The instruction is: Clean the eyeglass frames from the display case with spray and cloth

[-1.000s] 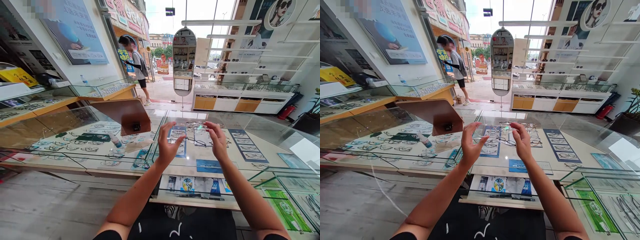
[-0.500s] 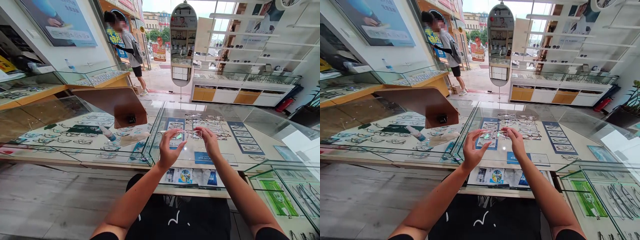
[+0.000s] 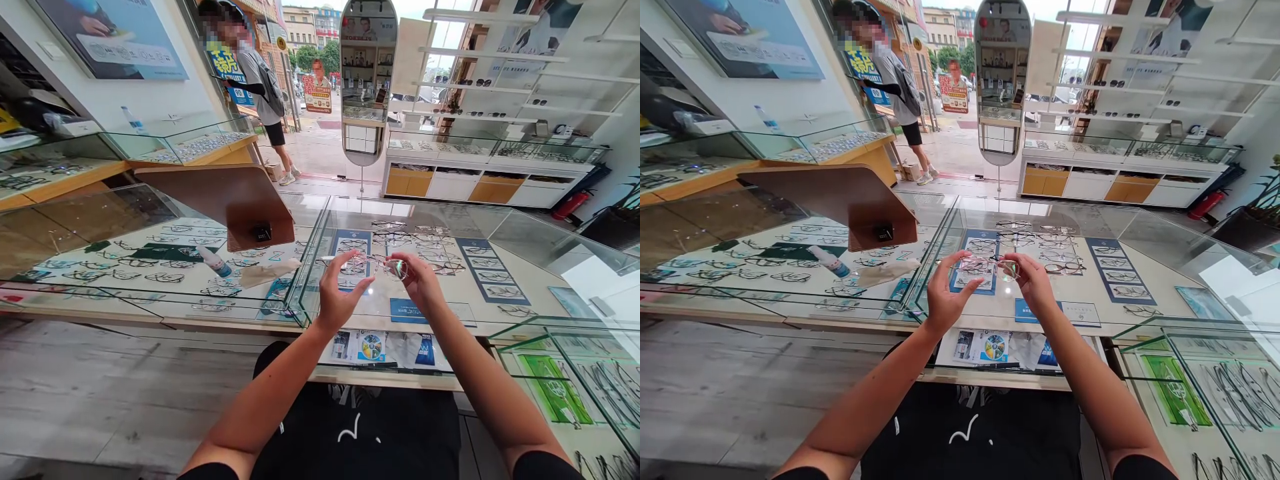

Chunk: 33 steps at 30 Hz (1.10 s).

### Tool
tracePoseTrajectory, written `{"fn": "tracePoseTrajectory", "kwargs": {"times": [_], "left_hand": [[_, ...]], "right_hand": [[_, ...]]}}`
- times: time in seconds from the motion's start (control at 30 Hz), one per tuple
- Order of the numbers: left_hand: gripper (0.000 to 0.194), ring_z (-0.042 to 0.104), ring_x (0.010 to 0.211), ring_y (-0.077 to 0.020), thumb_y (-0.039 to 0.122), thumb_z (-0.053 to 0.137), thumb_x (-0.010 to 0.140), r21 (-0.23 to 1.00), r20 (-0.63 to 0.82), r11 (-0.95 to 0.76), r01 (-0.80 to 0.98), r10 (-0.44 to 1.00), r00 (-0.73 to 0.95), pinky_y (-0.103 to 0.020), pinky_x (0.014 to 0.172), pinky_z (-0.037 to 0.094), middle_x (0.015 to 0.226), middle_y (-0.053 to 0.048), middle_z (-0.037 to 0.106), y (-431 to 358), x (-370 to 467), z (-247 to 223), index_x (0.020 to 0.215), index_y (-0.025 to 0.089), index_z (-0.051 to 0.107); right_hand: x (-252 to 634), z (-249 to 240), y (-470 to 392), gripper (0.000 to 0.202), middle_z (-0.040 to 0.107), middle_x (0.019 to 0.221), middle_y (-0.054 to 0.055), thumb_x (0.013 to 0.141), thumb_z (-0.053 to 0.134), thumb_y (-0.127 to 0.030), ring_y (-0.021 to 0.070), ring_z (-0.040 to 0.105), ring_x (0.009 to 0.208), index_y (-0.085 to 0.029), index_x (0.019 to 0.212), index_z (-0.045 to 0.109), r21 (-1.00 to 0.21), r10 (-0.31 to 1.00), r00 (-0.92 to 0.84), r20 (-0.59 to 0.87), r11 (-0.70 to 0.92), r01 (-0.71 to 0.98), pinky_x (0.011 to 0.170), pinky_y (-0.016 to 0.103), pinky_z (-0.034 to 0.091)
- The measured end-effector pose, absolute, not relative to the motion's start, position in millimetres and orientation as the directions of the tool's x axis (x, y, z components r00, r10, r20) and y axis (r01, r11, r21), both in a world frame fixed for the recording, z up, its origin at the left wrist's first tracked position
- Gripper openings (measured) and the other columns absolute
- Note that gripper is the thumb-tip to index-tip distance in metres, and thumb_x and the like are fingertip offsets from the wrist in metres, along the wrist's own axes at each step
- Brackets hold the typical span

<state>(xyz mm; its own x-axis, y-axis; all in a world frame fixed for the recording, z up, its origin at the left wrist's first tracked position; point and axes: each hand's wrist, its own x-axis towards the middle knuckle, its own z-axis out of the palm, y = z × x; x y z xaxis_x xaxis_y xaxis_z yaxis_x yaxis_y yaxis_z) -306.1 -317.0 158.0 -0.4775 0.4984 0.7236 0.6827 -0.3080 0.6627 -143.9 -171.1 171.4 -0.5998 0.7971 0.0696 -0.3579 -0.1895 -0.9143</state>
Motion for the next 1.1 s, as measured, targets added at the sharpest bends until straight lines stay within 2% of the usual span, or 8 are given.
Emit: {"fn": "tracePoseTrajectory", "kwargs": {"times": [0.2, 0.33, 0.43, 0.53, 0.7, 0.83, 1.0, 1.1], "left_hand": [[0.064, 0.074, 0.131, -0.0304, 0.042, 0.090, 0.091, 0.780, 0.617, -0.372, 0.503, 0.591, -0.519, -0.050, 0.116, 0.060, 0.140, -0.015, 0.074, -313, -309, 157, 0.146, 0.022, 0.064], [0.070, 0.074, 0.130, -0.0306, 0.039, 0.094, 0.086, 0.830, 0.557, -0.449, 0.330, 0.695, -0.455, -0.049, 0.117, 0.060, 0.139, -0.015, 0.075, -312, -314, 157, 0.147, 0.021, 0.064], [0.072, 0.075, 0.128, -0.0305, 0.034, 0.095, 0.085, 0.867, 0.498, -0.460, 0.191, 0.780, -0.378, -0.050, 0.118, 0.060, 0.139, -0.015, 0.075, -312, -321, 156, 0.149, 0.022, 0.064], [0.074, 0.076, 0.126, -0.0303, 0.029, 0.097, 0.083, 0.883, 0.465, -0.462, 0.084, 0.834, -0.297, -0.049, 0.116, 0.060, 0.140, -0.015, 0.075, -312, -328, 156, 0.150, 0.022, 0.066], [0.074, 0.077, 0.122, -0.0305, 0.025, 0.099, 0.079, 0.894, 0.435, -0.448, -0.031, 0.881, -0.189, -0.047, 0.112, 0.062, 0.136, -0.015, 0.077, -313, -333, 160, 0.147, 0.023, 0.070], [0.074, 0.075, 0.126, -0.0315, 0.024, 0.098, 0.080, 0.910, 0.395, -0.407, -0.077, 0.909, -0.135, -0.047, 0.113, 0.060, 0.139, -0.016, 0.075, -315, -335, 162, 0.148, 0.024, 0.071], [0.076, 0.070, 0.131, -0.0327, 0.028, 0.096, 0.082, 0.926, 0.371, -0.373, -0.065, 0.928, -0.048, -0.049, 0.116, 0.056, 0.140, -0.016, 0.074, -316, -339, 160, 0.152, 0.026, 0.068], [0.077, 0.066, 0.139, -0.0328, 0.031, 0.093, 0.086, 0.927, 0.374, -0.374, -0.007, 0.927, -0.024, -0.049, 0.121, 0.051, 0.147, -0.015, 0.071, -316, -340, 160, 0.157, 0.029, 0.063]], "right_hand": [[-141, 175, -170, 0.032, 0.087, 0.111, 0.007, 0.080, 0.088, -0.052, 0.0286, 0.081, 0.111, -0.026, 0.100, 0.089, -0.896, 0.766, -0.643, 0.019, -0.273, -0.351, 0.098, 0.037, 0.064], [-135, 179, -169, 0.029, 0.088, 0.104, 0.008, 0.078, 0.087, -0.050, 0.0278, 0.081, 0.103, -0.024, 0.092, 0.089, -0.878, 0.708, -0.704, -0.055, -0.370, -0.303, 0.095, 0.037, 0.063], [-133, 180, -166, 0.027, 0.087, 0.096, 0.008, 0.074, 0.092, -0.045, 0.0263, 0.081, 0.093, -0.023, 0.089, 0.088, -0.880, 0.641, -0.759, -0.117, -0.420, -0.219, 0.090, 0.037, 0.064], [-134, 178, -165, 0.033, 0.084, 0.087, 0.007, 0.066, 0.100, -0.042, 0.0209, 0.077, 0.079, -0.021, 0.088, 0.087, -0.880, 0.570, -0.804, -0.168, -0.454, -0.139, 0.082, 0.033, 0.063], [-137, 176, -167, 0.038, 0.073, 0.069, 0.001, 0.063, 0.104, -0.041, 0.0115, 0.063, 0.059, -0.017, 0.082, 0.083, -0.866, 0.409, -0.885, -0.222, -0.500, -0.013, 0.059, 0.025, 0.054], [-135, 174, -169, 0.038, 0.061, 0.056, -0.004, 0.067, 0.103, -0.043, 0.0067, 0.049, 0.047, -0.015, 0.077, 0.079, -0.866, 0.301, -0.926, -0.229, -0.497, 0.053, 0.047, 0.020, 0.041], [-133, 166, -169, 0.044, 0.060, 0.055, -0.004, 0.073, 0.099, -0.053, 0.0048, 0.041, 0.042, -0.015, 0.081, 0.077, -0.881, 0.174, -0.960, -0.220, -0.457, 0.119, 0.042, 0.019, 0.033], [-133, 164, -169, 0.046, 0.057, 0.055, -0.006, 0.072, 0.100, -0.053, 0.0028, 0.036, 0.040, -0.016, 0.076, 0.073, -0.881, 0.179, -0.963, -0.201, -0.463, 0.098, 0.041, 0.019, 0.030]]}}
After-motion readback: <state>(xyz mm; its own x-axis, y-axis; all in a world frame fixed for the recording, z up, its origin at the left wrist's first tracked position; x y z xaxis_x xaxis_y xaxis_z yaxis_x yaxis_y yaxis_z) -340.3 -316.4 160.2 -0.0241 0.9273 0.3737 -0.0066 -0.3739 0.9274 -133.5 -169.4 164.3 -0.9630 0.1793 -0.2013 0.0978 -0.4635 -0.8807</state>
